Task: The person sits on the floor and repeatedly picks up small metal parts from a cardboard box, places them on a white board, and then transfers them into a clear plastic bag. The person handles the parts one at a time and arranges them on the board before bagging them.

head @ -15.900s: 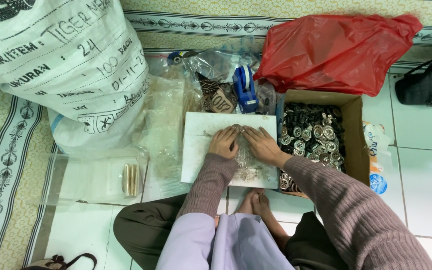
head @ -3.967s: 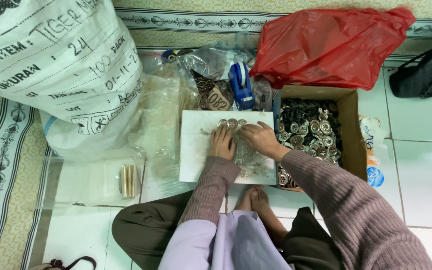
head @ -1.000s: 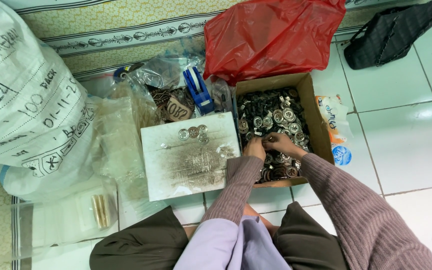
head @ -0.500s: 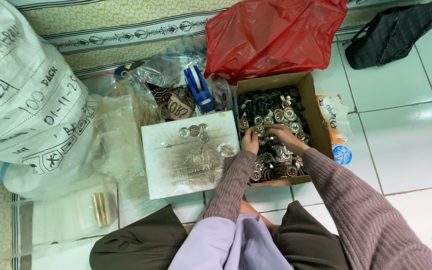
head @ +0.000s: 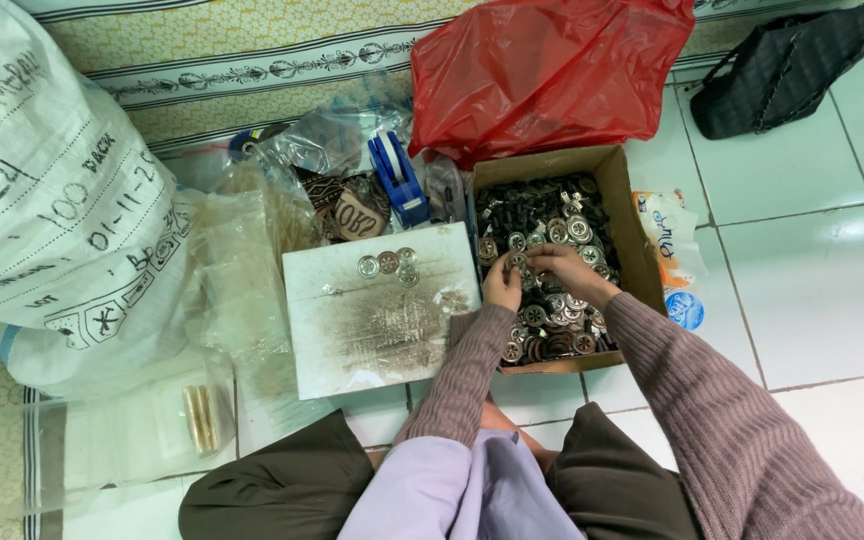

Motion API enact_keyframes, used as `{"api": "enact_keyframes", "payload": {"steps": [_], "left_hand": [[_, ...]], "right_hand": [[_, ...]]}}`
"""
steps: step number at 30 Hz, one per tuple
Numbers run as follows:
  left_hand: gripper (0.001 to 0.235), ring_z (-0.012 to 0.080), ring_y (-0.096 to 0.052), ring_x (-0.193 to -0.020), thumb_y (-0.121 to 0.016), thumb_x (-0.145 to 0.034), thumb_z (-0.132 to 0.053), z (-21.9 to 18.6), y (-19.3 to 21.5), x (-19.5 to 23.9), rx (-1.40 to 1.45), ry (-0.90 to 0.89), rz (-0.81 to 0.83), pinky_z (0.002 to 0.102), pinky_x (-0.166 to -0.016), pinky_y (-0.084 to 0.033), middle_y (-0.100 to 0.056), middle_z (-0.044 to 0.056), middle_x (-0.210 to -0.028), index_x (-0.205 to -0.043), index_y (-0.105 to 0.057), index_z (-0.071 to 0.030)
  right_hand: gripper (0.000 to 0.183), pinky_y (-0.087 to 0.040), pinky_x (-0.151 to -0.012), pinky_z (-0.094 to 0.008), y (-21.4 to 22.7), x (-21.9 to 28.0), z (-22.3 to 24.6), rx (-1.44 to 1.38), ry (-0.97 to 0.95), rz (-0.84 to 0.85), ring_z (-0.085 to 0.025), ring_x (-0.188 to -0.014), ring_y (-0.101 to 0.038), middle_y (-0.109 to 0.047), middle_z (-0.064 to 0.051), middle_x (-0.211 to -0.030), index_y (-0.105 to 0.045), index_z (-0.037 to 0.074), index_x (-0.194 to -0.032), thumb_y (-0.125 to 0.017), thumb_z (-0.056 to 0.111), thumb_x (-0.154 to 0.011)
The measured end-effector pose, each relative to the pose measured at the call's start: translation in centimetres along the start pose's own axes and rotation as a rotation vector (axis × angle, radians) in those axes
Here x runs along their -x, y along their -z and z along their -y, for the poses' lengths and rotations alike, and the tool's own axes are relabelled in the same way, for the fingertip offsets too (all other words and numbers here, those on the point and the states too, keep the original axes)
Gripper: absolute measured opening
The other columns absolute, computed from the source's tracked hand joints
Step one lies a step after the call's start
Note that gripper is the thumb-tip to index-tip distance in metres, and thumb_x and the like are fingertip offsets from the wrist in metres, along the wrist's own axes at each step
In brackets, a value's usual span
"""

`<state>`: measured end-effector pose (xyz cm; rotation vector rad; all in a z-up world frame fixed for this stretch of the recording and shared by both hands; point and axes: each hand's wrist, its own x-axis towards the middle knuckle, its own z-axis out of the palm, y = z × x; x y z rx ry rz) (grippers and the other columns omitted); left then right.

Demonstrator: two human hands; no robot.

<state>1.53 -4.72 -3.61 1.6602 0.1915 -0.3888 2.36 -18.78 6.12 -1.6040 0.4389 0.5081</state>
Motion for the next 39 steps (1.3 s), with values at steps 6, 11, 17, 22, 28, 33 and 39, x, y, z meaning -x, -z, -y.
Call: {"api": "enact_keyframes", "payload": {"steps": [6,11,17,22,28,33,39], "left_hand": [[0.041,0.0329,-0.065,-0.105,-0.049,-0.108,-0.013,-5.0,1.2,4.6,-0.119,-0.232,-0.169,0.046,-0.09,-0.06,-0.057,0.02,-0.12,-0.147,-0.043,-0.003],[0.039,0.0298,-0.069,-0.103,-0.055,-0.106,-0.019,-0.9,3.0,3.1,-0.022,-0.328,-0.361,0.042,-0.087,-0.062,-0.064,0.016,-0.115,-0.142,-0.049,-0.006],[0.036,0.0312,-0.069,-0.107,-0.061,-0.104,-0.022,-4.4,13.0,5.5,-0.055,-0.245,-0.478,0.043,-0.09,-0.059,-0.071,0.017,-0.117,-0.137,-0.059,-0.006],[0.047,0.0263,-0.071,-0.101,-0.066,-0.1,-0.016,-2.1,21.3,5.7,-0.1,-0.195,-0.505,0.038,-0.084,-0.061,-0.073,0.012,-0.109,-0.144,-0.049,-0.013],[0.029,0.0281,-0.072,-0.103,-0.071,-0.098,-0.023,1.7,23.6,3.8,-0.253,-0.107,-0.403,0.039,-0.084,-0.062,-0.075,0.012,-0.109,-0.125,-0.066,-0.013],[0.025,0.0281,-0.071,-0.105,-0.068,-0.101,-0.025,1.5,22.8,4.2,-0.306,-0.199,-0.43,0.04,-0.09,-0.058,-0.075,0.012,-0.111,-0.122,-0.069,-0.011],[0.025,0.0285,-0.069,-0.108,-0.062,-0.105,-0.021,0.4,22.3,5.1,-0.452,-0.334,-0.467,0.039,-0.095,-0.056,-0.07,0.013,-0.115,-0.124,-0.068,-0.008]], "right_hand": [[0.028,-0.056,-0.074,-0.03,-1.6,1.4,2.8,-0.017,0.034,0.044,-0.015,-0.083,-0.06,-0.058,-0.006,-0.081,-0.072,-0.001,-0.116,-0.071,0.015,-0.093],[0.025,-0.058,-0.082,-0.036,-5.5,2.3,6.3,-0.005,0.091,0.13,-0.017,-0.081,-0.062,-0.06,-0.007,-0.08,-0.072,0.001,-0.117,-0.067,0.013,-0.096],[0.037,-0.057,-0.088,-0.042,-10.6,2.5,7.0,0.115,0.268,0.261,-0.024,-0.098,-0.067,-0.068,-0.016,-0.11,-0.064,0.005,-0.134,-0.065,0.008,-0.097],[0.062,-0.053,-0.097,-0.057,-14.3,2.6,6.6,0.415,0.399,0.344,-0.043,-0.128,-0.057,-0.058,-0.025,-0.138,-0.048,0.008,-0.153,-0.067,0.013,-0.094],[0.067,-0.042,-0.111,-0.064,-17.0,2.5,6.3,0.931,0.533,0.393,-0.049,-0.142,-0.04,-0.043,-0.026,-0.153,-0.041,0.007,-0.155,-0.063,0.012,-0.093],[0.067,-0.034,-0.117,-0.06,-18.1,1.1,4.2,1.345,0.706,0.418,-0.042,-0.149,-0.031,-0.037,-0.021,-0.159,-0.039,0.01,-0.155,-0.063,0.021,-0.093],[0.069,-0.027,-0.12,-0.061,-18.4,0.9,2.6,1.499,0.738,0.416,-0.037,-0.152,-0.027,-0.031,-0.018,-0.164,-0.036,0.01,-0.157,-0.061,0.027,-0.095]]}}
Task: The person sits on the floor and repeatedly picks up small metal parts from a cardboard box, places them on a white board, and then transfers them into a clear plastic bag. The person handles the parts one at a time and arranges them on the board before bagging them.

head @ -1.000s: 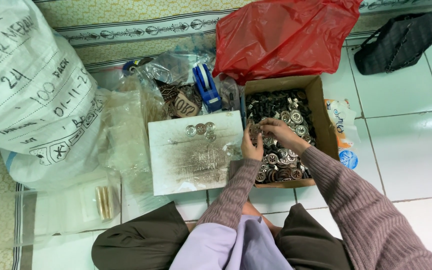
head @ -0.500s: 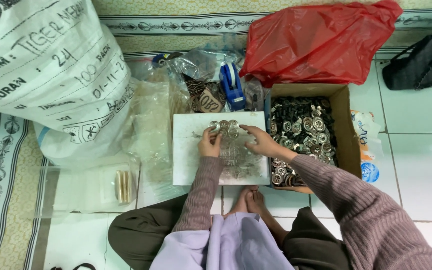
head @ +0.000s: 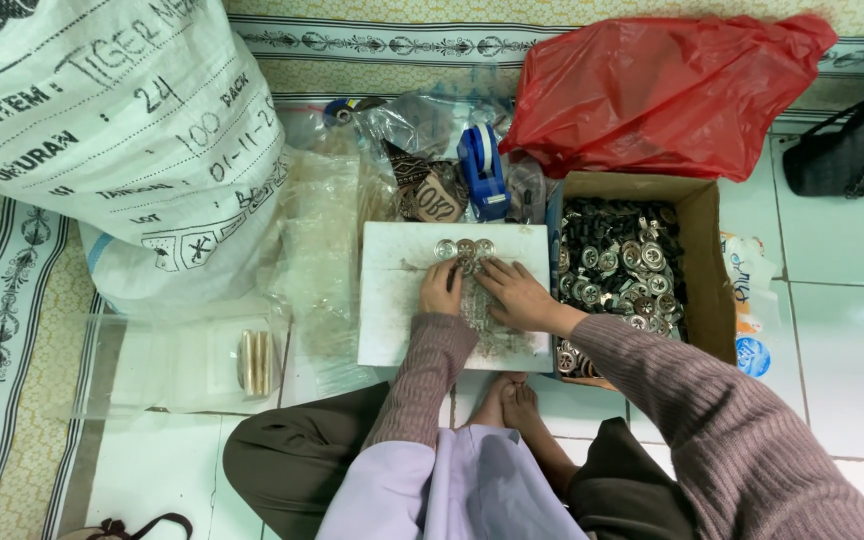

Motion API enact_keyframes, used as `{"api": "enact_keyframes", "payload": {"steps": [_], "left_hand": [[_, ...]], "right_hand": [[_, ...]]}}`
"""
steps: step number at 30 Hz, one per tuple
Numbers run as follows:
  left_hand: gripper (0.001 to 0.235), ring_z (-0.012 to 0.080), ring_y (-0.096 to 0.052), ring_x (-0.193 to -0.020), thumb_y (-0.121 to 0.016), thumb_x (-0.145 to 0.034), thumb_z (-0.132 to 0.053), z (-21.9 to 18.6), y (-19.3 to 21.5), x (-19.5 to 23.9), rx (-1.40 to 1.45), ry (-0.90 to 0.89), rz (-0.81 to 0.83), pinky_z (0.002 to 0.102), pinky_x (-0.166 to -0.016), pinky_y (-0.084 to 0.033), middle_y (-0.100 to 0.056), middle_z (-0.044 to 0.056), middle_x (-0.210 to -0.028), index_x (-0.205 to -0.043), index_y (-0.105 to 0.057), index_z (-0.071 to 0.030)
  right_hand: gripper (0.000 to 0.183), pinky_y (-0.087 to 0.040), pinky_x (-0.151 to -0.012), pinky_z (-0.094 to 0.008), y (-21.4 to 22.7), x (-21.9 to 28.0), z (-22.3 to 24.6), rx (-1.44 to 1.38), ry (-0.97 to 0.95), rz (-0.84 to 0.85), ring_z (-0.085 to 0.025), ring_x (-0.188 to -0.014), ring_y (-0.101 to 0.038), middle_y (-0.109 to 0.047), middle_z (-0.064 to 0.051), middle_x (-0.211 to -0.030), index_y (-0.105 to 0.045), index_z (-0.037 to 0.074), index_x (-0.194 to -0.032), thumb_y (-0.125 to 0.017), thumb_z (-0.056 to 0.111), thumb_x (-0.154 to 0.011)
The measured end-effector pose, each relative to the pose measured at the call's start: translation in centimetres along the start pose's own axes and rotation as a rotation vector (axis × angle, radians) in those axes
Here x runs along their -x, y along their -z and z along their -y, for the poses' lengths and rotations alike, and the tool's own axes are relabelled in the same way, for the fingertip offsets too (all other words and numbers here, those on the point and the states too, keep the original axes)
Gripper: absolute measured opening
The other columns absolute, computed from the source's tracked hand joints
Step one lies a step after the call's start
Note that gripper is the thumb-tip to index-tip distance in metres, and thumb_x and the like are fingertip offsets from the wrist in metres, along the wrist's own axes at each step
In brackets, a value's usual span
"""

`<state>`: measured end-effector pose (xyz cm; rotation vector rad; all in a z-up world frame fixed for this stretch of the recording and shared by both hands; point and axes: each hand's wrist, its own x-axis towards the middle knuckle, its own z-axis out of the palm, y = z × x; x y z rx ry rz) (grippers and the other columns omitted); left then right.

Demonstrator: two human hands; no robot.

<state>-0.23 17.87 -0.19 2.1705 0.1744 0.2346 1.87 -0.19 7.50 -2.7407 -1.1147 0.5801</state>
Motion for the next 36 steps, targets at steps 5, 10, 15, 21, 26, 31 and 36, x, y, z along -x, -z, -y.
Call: {"api": "enact_keyframes", "payload": {"steps": [5,10,15,21,26,31,36], "left_hand": [[0.026,0.0371,-0.065,-0.11,-0.06,-0.105,-0.017,-1.5,1.5,0.6,0.024,-0.059,-0.008,0.044,-0.094,-0.056,-0.063,0.021,-0.117,-0.126,-0.064,-0.002],[0.025,0.0305,-0.064,-0.114,-0.063,-0.103,-0.023,0.6,-0.6,0.5,-0.128,-0.164,-0.089,0.042,-0.097,-0.053,-0.061,0.013,-0.117,-0.123,-0.067,-0.009],[0.025,0.0326,-0.051,-0.135,-0.061,-0.099,-0.026,3.3,-3.1,0.4,-0.391,-0.381,-0.129,0.059,-0.113,-0.035,-0.062,0.012,-0.134,-0.12,-0.072,-0.018],[0.028,0.0301,-0.052,-0.137,-0.06,-0.099,-0.028,3.9,-3.5,0.5,-0.419,-0.36,-0.071,0.063,-0.118,-0.027,-0.064,0.012,-0.136,-0.123,-0.071,-0.02],[0.029,0.0294,-0.053,-0.137,-0.059,-0.1,-0.026,3.9,-3.4,0.6,-0.412,-0.349,-0.044,0.062,-0.118,-0.027,-0.063,0.012,-0.137,-0.126,-0.07,-0.02],[0.03,0.0296,-0.052,-0.138,-0.058,-0.101,-0.025,4.1,-3.5,0.6,-0.418,-0.34,-0.024,0.062,-0.118,-0.027,-0.062,0.013,-0.139,-0.128,-0.068,-0.02],[0.03,0.0287,-0.052,-0.138,-0.057,-0.101,-0.026,3.8,-3.2,0.6,-0.42,-0.348,-0.032,0.06,-0.118,-0.03,-0.061,0.012,-0.139,-0.129,-0.067,-0.021]], "right_hand": [[0.071,-0.023,-0.121,-0.062,-0.7,-0.1,-0.1,0.007,-0.02,0.002,-0.036,-0.153,-0.025,-0.029,-0.017,-0.166,-0.034,0.012,-0.158,-0.06,0.03,-0.095],[0.073,-0.021,-0.121,-0.063,-1.0,-0.3,-0.1,0.003,-0.027,-0.014,-0.035,-0.153,-0.026,-0.029,-0.017,-0.165,-0.034,0.012,-0.158,-0.06,0.032,-0.093],[0.081,-0.022,-0.121,-0.063,-0.8,-0.4,-0.1,0.009,-0.024,-0.057,-0.037,-0.152,-0.028,-0.029,-0.021,-0.165,-0.031,0.008,-0.159,-0.063,0.034,-0.09],[0.082,-0.02,-0.122,-0.064,-0.8,-0.2,-0.3,-0.024,-0.041,-0.028,-0.036,-0.154,-0.025,-0.026,-0.019,-0.166,-0.029,0.01,-0.16,-0.063,0.038,-0.091],[0.089,-0.019,-0.123,-0.064,-0.3,-0.1,-0.2,-0.131,-0.068,-0.023,-0.036,-0.153,-0.026,-0.025,-0.021,-0.166,-0.02,0.009,-0.162,-0.065,0.036,-0.089],[0.085,-0.02,-0.122,-0.063,-0.2,-0.2,-0.4,-0.108,-0.055,-0.013,-0.036,-0.154,-0.026,-0.026,-0.021,-0.166,-0.026,0.007,-0.161,-0.065,0.037,-0.09],[0.086,-0.021,-0.122,-0.063,0.4,-0.1,-0.3,-0.102,-0.046,0.007,-0.036,-0.153,-0.027,-0.026,-0.021,-0.166,-0.027,0.006,-0.161,-0.065,0.037,-0.091]]}}
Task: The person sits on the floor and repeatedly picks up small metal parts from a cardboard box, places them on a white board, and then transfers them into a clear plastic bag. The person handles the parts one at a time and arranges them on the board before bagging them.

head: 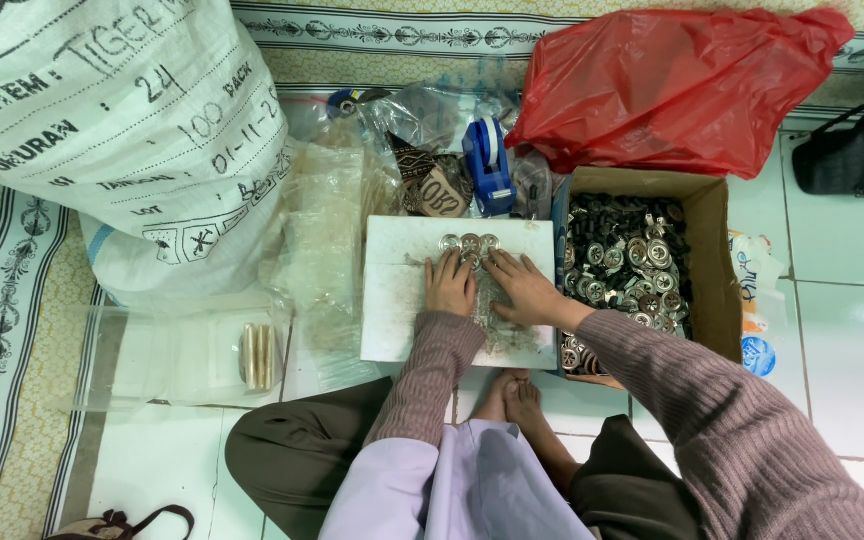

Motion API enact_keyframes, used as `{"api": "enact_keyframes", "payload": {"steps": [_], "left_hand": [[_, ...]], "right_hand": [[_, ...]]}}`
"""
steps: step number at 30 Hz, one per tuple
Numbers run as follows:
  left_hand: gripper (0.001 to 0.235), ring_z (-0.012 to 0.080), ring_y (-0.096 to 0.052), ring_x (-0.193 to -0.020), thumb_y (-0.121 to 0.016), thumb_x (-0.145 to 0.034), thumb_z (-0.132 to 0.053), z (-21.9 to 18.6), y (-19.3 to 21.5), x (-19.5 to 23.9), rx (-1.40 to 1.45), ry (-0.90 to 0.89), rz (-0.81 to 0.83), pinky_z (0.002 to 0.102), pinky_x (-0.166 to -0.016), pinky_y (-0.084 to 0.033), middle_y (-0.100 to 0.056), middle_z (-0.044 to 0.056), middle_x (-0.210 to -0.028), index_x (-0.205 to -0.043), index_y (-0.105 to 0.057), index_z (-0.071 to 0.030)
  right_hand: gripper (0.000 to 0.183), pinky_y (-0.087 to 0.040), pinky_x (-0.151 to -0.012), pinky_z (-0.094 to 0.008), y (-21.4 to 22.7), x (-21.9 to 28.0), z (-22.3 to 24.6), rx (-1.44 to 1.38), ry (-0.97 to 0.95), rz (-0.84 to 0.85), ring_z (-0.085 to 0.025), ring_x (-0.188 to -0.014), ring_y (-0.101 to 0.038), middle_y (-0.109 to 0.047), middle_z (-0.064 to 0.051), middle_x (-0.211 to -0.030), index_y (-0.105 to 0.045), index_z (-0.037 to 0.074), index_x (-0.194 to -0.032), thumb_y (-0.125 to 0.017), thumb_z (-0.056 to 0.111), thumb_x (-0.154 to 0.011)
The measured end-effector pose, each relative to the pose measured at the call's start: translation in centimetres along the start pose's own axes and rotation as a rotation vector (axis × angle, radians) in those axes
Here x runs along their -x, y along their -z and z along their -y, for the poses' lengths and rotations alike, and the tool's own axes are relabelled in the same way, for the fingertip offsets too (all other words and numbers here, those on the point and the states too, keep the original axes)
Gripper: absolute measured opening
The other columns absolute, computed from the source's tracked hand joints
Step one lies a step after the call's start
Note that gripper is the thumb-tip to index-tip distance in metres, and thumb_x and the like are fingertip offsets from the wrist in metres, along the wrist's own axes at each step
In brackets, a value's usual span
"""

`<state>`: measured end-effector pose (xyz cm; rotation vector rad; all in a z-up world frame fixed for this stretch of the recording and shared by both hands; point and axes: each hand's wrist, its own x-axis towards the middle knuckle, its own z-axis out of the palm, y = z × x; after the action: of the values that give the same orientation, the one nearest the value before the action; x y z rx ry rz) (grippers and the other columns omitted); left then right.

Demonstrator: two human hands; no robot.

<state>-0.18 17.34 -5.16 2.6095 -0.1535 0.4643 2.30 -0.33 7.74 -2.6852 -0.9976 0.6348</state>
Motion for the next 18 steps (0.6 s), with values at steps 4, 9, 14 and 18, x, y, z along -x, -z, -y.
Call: {"api": "enact_keyframes", "payload": {"steps": [4,9,14,18], "left_hand": [[0.03,0.0294,-0.052,-0.137,-0.057,-0.101,-0.025,0.0,0.2,0.0,0.009,0.002,0.01,0.061,-0.117,-0.031,-0.061,0.013,-0.139,-0.129,-0.067,-0.02],[0.03,0.0296,-0.051,-0.138,-0.056,-0.102,-0.025,-0.4,1.1,-0.3,0.016,0.013,0.037,0.06,-0.118,-0.031,-0.061,0.013,-0.138,-0.13,-0.065,-0.019],[0.032,0.0315,-0.05,-0.139,-0.057,-0.102,-0.024,-0.8,2.3,-0.5,0.115,0.05,0.0,0.056,-0.117,-0.035,-0.059,0.015,-0.14,-0.133,-0.063,-0.017],[0.03,0.0336,-0.051,-0.136,-0.06,-0.1,-0.018,-0.3,1.9,-0.8,0.412,0.246,-0.173,0.052,-0.115,-0.04,-0.058,0.015,-0.139,-0.128,-0.063,-0.011]], "right_hand": [[0.086,-0.021,-0.123,-0.062,0.4,0.1,0.2,0.004,-0.007,0.018,-0.035,-0.154,-0.026,-0.025,-0.021,-0.167,-0.026,0.007,-0.161,-0.065,0.037,-0.091],[0.085,-0.021,-0.122,-0.062,0.2,0.1,-0.1,-0.002,0.019,-0.011,-0.037,-0.152,-0.028,-0.026,-0.023,-0.165,-0.027,0.005,-0.161,-0.065,0.038,-0.092],[0.082,-0.021,-0.121,-0.064,1.6,1.5,0.3,-0.117,0.015,-0.12,-0.042,-0.151,-0.027,-0.025,-0.025,-0.165,-0.025,0.008,-0.162,-0.063,0.035,-0.094],[0.075,-0.022,-0.119,-0.067,2.6,3.0,-1.8,-0.155,-0.077,-0.334,-0.045,-0.148,-0.031,-0.029,-0.029,-0.162,-0.031,0.01,-0.16,-0.061,0.037,-0.098]]}}
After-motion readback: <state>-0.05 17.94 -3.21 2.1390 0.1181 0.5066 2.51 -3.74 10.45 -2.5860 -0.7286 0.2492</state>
